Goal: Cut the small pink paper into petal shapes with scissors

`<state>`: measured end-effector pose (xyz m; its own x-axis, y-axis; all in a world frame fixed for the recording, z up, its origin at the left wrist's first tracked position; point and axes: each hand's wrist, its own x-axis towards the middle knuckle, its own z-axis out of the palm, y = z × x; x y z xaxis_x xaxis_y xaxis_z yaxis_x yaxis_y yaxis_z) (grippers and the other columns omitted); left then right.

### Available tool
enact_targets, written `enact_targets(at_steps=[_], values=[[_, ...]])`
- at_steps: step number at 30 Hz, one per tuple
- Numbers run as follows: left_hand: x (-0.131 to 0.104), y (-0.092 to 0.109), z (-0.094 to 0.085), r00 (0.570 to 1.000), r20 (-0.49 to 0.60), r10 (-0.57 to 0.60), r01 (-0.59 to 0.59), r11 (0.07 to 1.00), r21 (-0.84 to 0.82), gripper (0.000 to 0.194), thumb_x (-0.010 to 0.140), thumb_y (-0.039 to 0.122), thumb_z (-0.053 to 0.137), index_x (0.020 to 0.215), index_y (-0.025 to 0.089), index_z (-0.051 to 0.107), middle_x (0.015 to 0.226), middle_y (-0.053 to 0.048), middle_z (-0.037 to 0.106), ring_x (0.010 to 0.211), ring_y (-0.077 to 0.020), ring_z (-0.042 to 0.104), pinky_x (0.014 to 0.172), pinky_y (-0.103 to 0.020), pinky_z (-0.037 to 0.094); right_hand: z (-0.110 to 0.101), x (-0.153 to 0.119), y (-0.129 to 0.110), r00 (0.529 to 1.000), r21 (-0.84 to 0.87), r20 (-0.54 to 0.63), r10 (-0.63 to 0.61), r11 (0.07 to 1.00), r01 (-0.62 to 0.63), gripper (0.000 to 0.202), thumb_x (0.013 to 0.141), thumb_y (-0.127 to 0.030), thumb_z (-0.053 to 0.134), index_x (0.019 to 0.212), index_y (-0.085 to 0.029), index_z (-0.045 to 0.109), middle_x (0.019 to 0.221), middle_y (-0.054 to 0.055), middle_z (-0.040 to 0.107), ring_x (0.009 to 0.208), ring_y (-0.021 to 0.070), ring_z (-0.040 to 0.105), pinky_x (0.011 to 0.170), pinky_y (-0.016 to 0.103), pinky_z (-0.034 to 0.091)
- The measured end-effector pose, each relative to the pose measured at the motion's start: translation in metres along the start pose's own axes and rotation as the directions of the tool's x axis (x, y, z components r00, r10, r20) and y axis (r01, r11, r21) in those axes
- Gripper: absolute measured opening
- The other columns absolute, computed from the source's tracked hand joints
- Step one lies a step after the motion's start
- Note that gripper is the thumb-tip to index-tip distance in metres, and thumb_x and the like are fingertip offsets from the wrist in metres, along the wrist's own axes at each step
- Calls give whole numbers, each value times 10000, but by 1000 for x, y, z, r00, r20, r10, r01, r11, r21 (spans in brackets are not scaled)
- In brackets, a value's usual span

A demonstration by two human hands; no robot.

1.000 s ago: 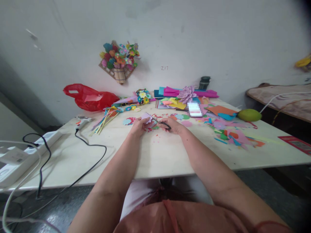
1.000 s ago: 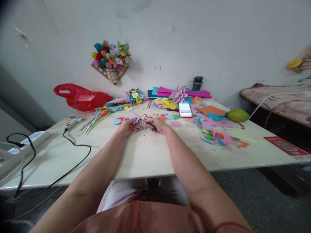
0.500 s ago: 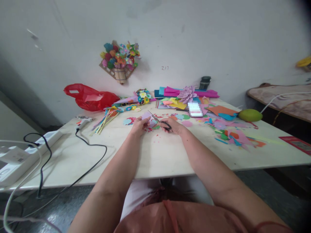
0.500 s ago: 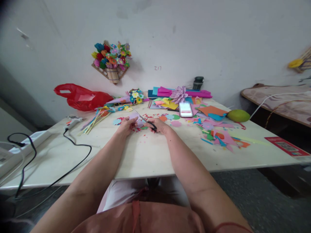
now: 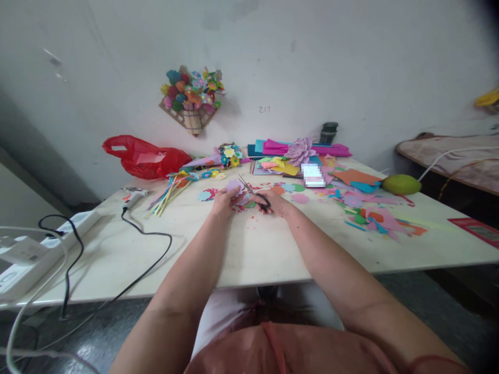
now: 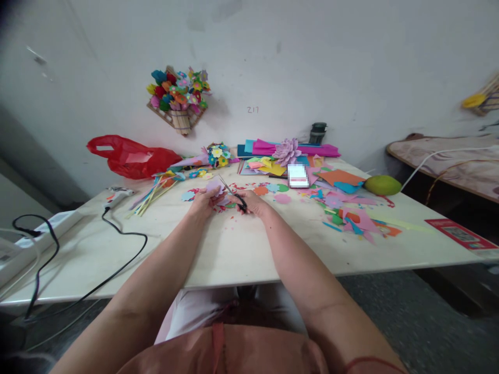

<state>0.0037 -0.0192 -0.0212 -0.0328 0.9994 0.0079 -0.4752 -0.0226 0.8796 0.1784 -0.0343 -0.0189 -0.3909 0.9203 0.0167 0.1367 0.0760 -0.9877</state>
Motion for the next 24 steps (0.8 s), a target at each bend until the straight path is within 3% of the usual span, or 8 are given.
enact_targets(at_steps=[8, 18, 24], values=[[-3, -4, 10, 998, -68, -13, 7, 996, -86, 123, 697, 67, 714, 781, 123, 644, 717, -52, 699, 663, -157, 692, 600, -233, 552, 15, -6, -11, 997, -5, -69, 38, 999, -38, 342, 793, -418, 729, 684, -153, 543, 463, -33, 559, 315, 48, 463, 277, 138, 250], [-1, -8, 12, 996, -89, -1, -9, 994, -112, 169, 693, 113, 742, 809, 144, 623, 743, -40, 701, 681, -151, 696, 633, -233, 560, 11, 0, 0, 999, 10, -41, -26, 1000, 26, 385, 770, -487, 728, 699, -155, 546, 506, -16, 592, 359, 62, 508, 278, 141, 263], [-2, -9, 15, 993, -119, -14, -2, 991, -134, 96, 746, 72, 659, 798, 143, 621, 719, -35, 693, 665, -138, 689, 616, -216, 550, 15, 0, -2, 998, -9, -57, -19, 1000, 19, 384, 765, -475, 738, 675, -158, 541, 495, -23, 567, 343, 61, 495, 269, 146, 260]])
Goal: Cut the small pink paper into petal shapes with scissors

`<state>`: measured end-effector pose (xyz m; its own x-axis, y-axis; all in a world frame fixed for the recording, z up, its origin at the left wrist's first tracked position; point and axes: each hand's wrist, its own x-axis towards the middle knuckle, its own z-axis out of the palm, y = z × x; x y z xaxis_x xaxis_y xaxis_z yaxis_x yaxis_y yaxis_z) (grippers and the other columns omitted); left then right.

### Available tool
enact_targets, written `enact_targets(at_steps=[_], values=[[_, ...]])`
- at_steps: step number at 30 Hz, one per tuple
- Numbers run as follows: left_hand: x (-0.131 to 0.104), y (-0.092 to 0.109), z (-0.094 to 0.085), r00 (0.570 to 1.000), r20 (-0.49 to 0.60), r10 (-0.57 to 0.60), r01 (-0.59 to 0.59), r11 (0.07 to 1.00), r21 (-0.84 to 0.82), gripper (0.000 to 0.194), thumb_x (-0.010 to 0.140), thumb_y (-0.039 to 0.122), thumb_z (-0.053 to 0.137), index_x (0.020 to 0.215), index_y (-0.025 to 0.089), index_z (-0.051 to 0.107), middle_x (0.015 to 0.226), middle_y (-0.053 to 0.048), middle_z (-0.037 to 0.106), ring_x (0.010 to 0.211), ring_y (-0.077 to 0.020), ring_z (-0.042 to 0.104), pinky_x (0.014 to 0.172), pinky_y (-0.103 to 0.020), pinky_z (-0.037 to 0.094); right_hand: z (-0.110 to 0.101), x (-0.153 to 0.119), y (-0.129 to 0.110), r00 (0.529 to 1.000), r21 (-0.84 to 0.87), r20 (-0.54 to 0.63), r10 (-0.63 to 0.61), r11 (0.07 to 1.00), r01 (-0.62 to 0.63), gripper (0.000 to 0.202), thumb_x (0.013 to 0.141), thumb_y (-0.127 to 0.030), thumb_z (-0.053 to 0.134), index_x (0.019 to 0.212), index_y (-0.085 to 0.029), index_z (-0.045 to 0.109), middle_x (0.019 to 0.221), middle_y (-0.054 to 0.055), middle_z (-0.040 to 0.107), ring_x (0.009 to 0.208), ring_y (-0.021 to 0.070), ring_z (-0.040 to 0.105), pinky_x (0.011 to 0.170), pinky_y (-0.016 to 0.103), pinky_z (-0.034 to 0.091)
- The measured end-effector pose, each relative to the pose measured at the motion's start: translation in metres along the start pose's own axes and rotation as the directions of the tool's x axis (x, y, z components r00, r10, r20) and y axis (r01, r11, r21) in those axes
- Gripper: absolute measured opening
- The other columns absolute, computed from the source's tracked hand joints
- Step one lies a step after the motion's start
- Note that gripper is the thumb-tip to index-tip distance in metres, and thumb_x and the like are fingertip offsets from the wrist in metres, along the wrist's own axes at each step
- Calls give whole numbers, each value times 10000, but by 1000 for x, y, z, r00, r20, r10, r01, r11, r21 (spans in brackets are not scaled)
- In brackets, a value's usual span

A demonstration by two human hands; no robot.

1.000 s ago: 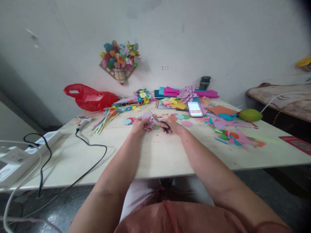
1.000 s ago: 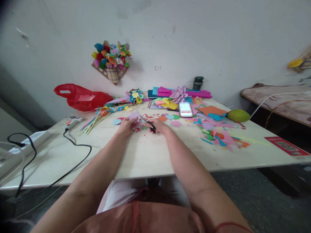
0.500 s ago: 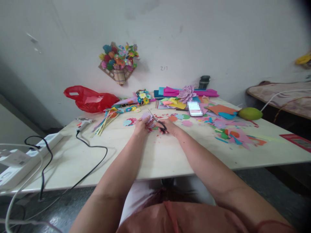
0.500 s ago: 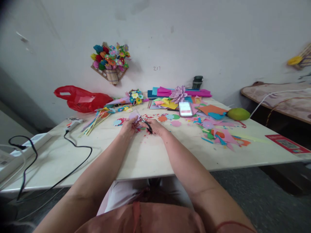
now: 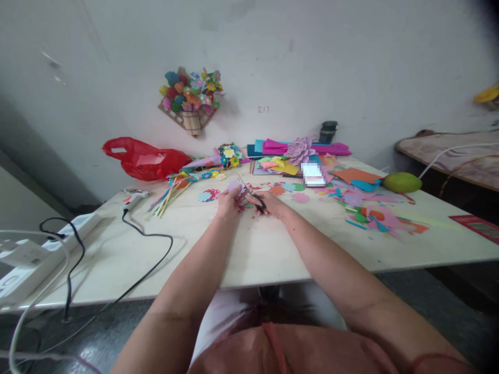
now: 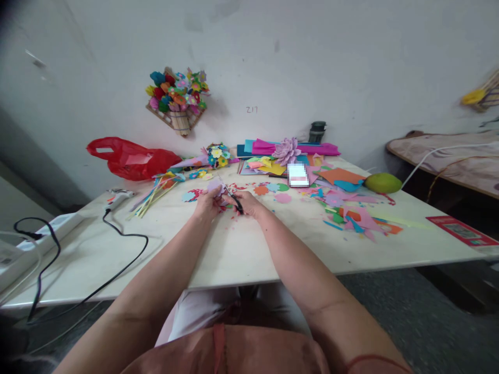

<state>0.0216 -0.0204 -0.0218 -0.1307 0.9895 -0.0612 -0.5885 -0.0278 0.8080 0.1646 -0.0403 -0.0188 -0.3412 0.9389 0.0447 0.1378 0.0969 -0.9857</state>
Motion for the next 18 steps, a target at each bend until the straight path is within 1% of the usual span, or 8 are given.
enact_targets(at_steps=[6, 9, 13, 18], values=[[2, -4, 0, 999, -9, 31, -31, 1000, 0, 171, 705, 123, 731, 821, 154, 608, 747, -42, 701, 727, -164, 703, 614, -225, 546, 1, 2, 2, 1000, 14, -1, -6, 1000, 6, 372, 771, -483, 727, 700, -160, 558, 509, -25, 572, 353, 63, 502, 264, 147, 260], [1, -4, 2, 999, -20, 39, -39, 999, -6, 129, 727, 105, 705, 799, 157, 611, 743, -36, 699, 716, -155, 695, 630, -230, 543, 0, 2, 3, 1000, 27, -3, -4, 1000, 4, 373, 778, -490, 719, 708, -160, 560, 513, -23, 574, 354, 63, 499, 262, 150, 257], [0, -4, 3, 999, -15, 38, -38, 999, -25, 65, 772, 77, 641, 783, 140, 629, 717, -29, 687, 649, -121, 669, 656, -228, 535, 1, 3, 4, 1000, 41, -1, -9, 999, 9, 381, 786, -498, 709, 700, -161, 551, 502, -26, 566, 351, 63, 494, 263, 150, 260], [0, -5, 3, 999, -17, 44, -44, 999, -5, 100, 737, 98, 689, 797, 147, 626, 741, -28, 693, 675, -125, 676, 665, -223, 528, 2, 3, 5, 1000, 60, -3, 7, 998, -6, 374, 790, -485, 710, 696, -161, 547, 497, -30, 558, 347, 60, 487, 260, 148, 258]])
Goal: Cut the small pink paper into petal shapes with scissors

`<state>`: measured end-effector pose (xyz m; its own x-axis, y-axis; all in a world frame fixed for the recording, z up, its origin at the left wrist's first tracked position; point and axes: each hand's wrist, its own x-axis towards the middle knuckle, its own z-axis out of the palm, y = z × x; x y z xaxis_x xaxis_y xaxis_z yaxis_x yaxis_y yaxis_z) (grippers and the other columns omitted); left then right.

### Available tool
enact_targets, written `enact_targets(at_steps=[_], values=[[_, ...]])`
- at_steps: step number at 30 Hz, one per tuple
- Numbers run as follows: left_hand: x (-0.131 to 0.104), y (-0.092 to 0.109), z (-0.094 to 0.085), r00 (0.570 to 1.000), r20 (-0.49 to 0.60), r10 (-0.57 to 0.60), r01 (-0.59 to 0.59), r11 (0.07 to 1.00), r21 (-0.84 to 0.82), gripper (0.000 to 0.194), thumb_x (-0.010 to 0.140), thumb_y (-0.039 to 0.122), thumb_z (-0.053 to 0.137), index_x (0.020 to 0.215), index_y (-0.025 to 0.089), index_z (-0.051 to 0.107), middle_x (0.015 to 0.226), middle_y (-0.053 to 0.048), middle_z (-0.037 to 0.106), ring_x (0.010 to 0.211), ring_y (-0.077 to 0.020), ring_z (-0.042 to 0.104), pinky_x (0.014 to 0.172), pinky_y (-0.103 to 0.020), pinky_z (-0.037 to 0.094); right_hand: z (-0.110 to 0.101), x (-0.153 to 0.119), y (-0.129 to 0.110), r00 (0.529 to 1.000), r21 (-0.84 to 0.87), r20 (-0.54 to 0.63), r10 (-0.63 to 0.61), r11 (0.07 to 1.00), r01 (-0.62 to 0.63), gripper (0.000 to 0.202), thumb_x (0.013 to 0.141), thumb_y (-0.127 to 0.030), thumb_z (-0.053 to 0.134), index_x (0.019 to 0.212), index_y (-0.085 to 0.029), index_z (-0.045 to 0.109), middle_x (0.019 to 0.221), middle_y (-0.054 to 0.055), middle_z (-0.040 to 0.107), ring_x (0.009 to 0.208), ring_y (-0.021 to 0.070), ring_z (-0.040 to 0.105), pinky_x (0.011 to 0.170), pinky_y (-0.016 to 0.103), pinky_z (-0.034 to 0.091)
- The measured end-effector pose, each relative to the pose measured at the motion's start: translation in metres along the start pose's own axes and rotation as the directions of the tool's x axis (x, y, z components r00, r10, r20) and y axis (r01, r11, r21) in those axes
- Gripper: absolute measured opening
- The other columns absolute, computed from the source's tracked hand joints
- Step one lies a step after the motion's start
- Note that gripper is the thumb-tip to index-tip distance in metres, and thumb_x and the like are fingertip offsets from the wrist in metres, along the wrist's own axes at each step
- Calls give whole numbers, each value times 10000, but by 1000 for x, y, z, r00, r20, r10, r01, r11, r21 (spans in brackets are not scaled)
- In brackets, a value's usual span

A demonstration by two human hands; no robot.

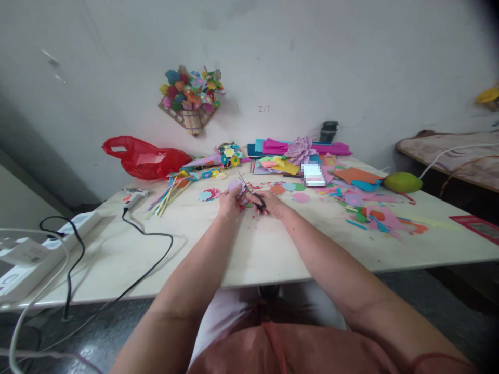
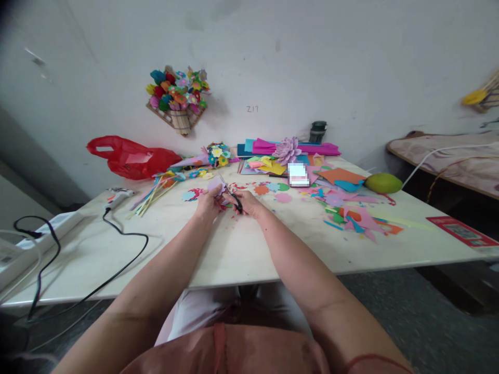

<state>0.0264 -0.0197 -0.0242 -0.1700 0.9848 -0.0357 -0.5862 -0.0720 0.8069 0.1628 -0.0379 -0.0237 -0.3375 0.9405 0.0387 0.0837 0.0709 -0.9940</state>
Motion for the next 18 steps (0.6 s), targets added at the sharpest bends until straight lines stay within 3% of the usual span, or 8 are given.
enact_targets(at_steps=[6, 14, 18], values=[[2, -1, -1, 1000, 9, -14, 14, 1000, -26, 196, 700, 126, 729, 852, 158, 610, 749, -38, 705, 733, -158, 696, 655, -232, 539, 0, 1, 0, 1000, 16, 2, -1, 1000, 1, 364, 809, -452, 702, 676, -161, 529, 487, -34, 548, 339, 52, 475, 258, 143, 243], [-1, 0, 0, 1000, 7, 15, -15, 999, -33, 38, 761, 77, 636, 769, 112, 622, 688, -36, 670, 622, -115, 653, 663, -227, 526, 4, 0, -3, 1000, 18, -27, 12, 1000, -12, 320, 817, -384, 704, 674, -150, 539, 463, -44, 526, 318, 46, 444, 255, 140, 218], [1, 1, -3, 999, 35, 21, -22, 999, 33, 63, 752, 101, 659, 724, 111, 604, 634, -18, 641, 549, -106, 617, 624, -245, 524, 0, 0, -3, 999, 11, -32, -2, 1000, 2, 307, 803, -382, 715, 693, -148, 550, 461, -45, 528, 320, 45, 437, 262, 138, 220]])
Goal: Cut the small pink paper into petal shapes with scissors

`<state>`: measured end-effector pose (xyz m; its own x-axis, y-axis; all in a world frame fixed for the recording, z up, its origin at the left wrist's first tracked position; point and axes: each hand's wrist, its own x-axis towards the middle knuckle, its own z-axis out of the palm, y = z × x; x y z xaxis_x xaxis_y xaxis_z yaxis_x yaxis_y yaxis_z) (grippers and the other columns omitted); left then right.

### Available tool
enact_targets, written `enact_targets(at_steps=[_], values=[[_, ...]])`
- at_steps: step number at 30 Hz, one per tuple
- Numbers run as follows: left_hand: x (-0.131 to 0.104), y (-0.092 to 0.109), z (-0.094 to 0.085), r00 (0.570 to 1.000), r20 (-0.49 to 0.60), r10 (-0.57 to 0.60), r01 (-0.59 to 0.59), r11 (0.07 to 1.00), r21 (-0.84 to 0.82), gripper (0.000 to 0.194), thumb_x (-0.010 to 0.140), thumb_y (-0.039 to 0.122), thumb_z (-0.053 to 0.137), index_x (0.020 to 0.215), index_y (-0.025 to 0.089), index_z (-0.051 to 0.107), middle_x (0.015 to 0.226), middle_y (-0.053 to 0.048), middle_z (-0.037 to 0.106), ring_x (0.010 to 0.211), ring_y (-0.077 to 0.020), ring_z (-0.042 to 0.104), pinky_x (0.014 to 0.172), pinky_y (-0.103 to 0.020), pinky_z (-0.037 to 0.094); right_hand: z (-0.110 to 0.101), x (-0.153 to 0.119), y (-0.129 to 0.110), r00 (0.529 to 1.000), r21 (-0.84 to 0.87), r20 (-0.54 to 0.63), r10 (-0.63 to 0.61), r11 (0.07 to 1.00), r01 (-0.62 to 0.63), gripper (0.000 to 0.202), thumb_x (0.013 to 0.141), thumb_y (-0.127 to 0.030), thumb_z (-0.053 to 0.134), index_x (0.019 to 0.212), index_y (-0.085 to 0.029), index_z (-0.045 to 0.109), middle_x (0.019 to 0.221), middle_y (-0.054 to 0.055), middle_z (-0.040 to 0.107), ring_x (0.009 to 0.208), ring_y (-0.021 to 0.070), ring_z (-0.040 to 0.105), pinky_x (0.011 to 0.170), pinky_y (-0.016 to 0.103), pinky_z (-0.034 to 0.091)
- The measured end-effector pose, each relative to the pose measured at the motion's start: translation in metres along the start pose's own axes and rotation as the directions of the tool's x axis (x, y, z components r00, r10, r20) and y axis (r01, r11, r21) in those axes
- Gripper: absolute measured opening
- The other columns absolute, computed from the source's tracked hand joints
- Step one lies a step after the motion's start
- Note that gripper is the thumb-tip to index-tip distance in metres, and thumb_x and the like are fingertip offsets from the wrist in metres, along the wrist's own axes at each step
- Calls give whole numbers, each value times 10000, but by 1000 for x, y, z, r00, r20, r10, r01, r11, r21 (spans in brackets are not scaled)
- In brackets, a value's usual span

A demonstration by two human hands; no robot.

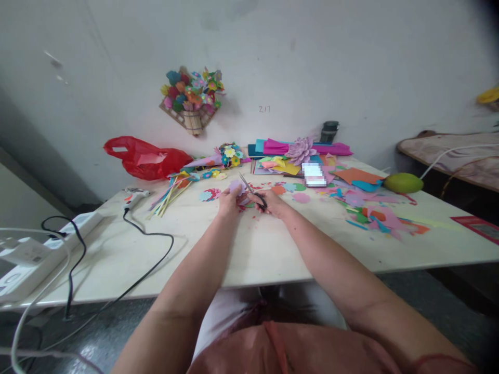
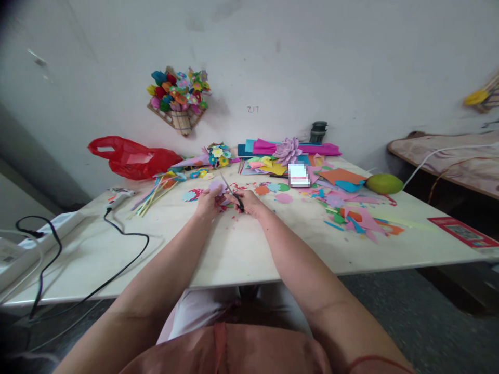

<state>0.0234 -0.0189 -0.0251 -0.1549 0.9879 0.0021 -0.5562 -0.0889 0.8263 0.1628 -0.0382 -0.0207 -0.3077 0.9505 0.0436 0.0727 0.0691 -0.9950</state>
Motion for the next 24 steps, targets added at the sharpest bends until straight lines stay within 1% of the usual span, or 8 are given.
enact_targets(at_steps=[4, 8, 13, 18, 21, 24], values=[[2, 4, -5, 1000, -1, 15, -15, 994, 104, 176, 676, 130, 750, 683, 123, 574, 567, 34, 578, 450, -66, 529, 554, -221, 495, -10, 1, 1, 1000, -32, 0, -12, 999, 12, 290, 794, -403, 718, 770, -147, 584, 472, -41, 547, 340, 55, 470, 272, 138, 238], [1, 8, -9, 997, 69, 17, -28, 988, 155, 267, 600, 188, 819, 680, 128, 571, 538, 47, 543, 440, -58, 492, 523, -206, 474, -23, 5, 4, 999, -59, 35, 2, 998, 0, 276, 814, -398, 695, 782, -150, 578, 501, -28, 577, 361, 61, 502, 276, 139, 248], [2, 11, -13, 989, 145, 8, -33, 985, 171, 281, 584, 205, 827, 665, 129, 570, 525, 49, 527, 427, -45, 454, 505, -192, 462, -31, 6, 4, 995, -97, 96, 19, 995, -9, 251, 792, -344, 720, 773, -144, 570, 523, -27, 592, 373, 63, 520, 283, 139, 272], [3, 10, -15, 982, 186, -29, -3, 985, 173, 247, 604, 168, 816, 663, 124, 580, 548, 33, 559, 440, -51, 486, 525, -199, 494, -31, 1, -2, 993, -158, 115, 41, 987, -22, 244, 738, -284, 768, 818, -145, 584, 504, -45, 584, 376, 68, 527, 289, 139, 271], [2, 11, -15, 977, 201, -63, 29, 985, 170, 211, 627, 136, 804, 706, 114, 610, 631, -6, 629, 517, -81, 575, 572, -217, 534, -32, 0, -3, 991, -187, 125, 47, 982, -23, 250, 745, -303, 763, 805, -146, 579, 515, -37, 592, 395, 76, 549, 290, 142, 267], [0, 13, -13, 975, 201, -92, 60, 985, 159, 171, 652, 96, 782, 734, 101, 631, 708, -41, 674, 601, -112, 639, 616, -237, 563, -35, 0, -4, 988, -227, 151, 26, 974, 9, 275, 781, -358, 729, 735, -144, 563, 548, -13, 611, 409, 76, 561, 293, 147, 276]])
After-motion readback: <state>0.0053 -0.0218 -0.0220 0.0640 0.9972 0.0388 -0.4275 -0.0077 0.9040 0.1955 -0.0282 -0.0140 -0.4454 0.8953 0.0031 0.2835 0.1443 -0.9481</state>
